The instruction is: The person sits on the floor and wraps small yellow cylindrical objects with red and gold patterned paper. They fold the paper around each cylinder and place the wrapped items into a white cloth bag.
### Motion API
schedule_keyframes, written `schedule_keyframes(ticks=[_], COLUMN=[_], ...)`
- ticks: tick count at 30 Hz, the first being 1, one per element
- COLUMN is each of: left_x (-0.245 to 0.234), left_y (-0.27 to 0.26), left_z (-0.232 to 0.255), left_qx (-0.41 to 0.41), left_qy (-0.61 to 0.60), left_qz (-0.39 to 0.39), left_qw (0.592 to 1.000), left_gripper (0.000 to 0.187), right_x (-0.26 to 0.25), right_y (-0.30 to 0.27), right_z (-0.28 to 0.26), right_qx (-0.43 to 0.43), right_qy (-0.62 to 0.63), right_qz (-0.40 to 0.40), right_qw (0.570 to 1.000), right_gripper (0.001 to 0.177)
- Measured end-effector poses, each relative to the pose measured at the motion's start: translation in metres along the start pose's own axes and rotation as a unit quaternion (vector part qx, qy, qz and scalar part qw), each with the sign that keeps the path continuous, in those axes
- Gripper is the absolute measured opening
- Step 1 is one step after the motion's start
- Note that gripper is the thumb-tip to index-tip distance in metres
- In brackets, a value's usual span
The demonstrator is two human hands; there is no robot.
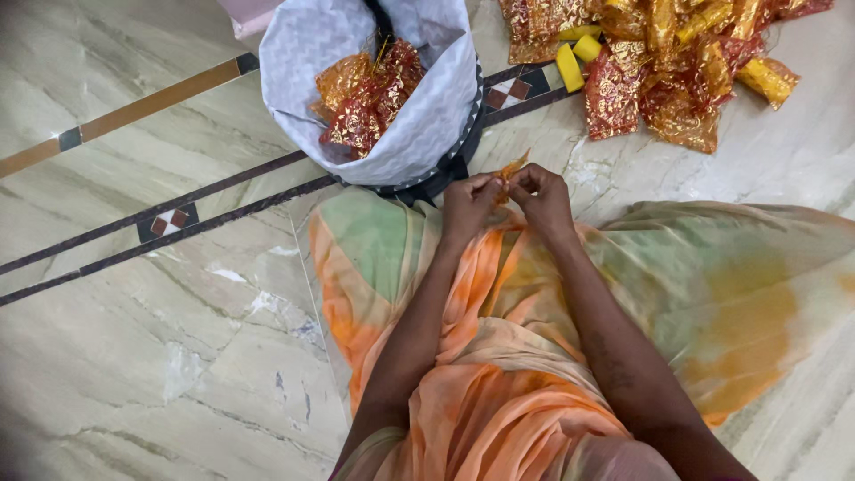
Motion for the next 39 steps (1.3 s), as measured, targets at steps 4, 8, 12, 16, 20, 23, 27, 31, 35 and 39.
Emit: schedule_keyframes(ticks=[4, 8, 12, 16, 20, 23, 27, 31, 35, 39], left_x=[-0.009, -0.001, -0.006, -0.017, -0.024, -0.026, -0.019, -0.016, -0.016, -0.016], left_y=[-0.004, -0.007, -0.005, -0.002, 0.002, 0.005, 0.01, 0.011, 0.005, 0.003], left_z=[0.022, 0.043, 0.055, 0.049, 0.041, 0.04, 0.043, 0.04, 0.039, 0.041], left_qx=[0.057, 0.067, 0.093, 0.08, 0.054, 0.04, 0.033, 0.035, 0.079, 0.112], left_qy=[0.119, 0.185, 0.237, 0.213, 0.204, 0.203, 0.181, 0.152, 0.158, 0.201], left_qz=[0.062, 0.083, 0.11, 0.127, 0.128, 0.127, 0.094, 0.103, 0.118, 0.144], left_qw=[0.989, 0.977, 0.961, 0.965, 0.969, 0.97, 0.978, 0.982, 0.977, 0.962], left_gripper=[0.02, 0.018, 0.018, 0.017, 0.013, 0.012, 0.013, 0.012, 0.012, 0.008], right_x=[-0.017, -0.019, -0.023, -0.033, -0.027, -0.022, -0.018, -0.027, -0.063, -0.067], right_y=[0.001, 0.004, 0.063, 0.162, 0.215, 0.228, 0.201, 0.166, 0.117, 0.054], right_z=[0.0, 0.003, 0.012, 0.044, 0.098, 0.113, 0.128, 0.095, 0.027, -0.043], right_qx=[0.068, 0.119, 0.022, -0.094, -0.12, -0.089, -0.042, -0.106, 0.018, 0.032], right_qy=[-0.021, 0.026, -0.002, -0.235, -0.429, -0.49, -0.542, -0.515, -0.221, 0.002], right_qz=[0.073, 0.012, -0.015, 0.077, 0.096, 0.087, 0.024, 0.035, 0.011, -0.038], right_qw=[0.995, 0.992, 1.0, 0.964, 0.89, 0.863, 0.839, 0.85, 0.975, 0.999], right_gripper=[0.007, 0.01, 0.017, 0.022, 0.04, 0.056, 0.034, 0.029, 0.035, 0.018])
Point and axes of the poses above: each hand's wrist, its own y-axis towards the middle knuckle, its own x-axis out of the palm, z = x × y, the point moved 4 cm from there along y, towards the middle knuckle, and after that the axes turned 13 degrees about -y, right-handed, at the moved point
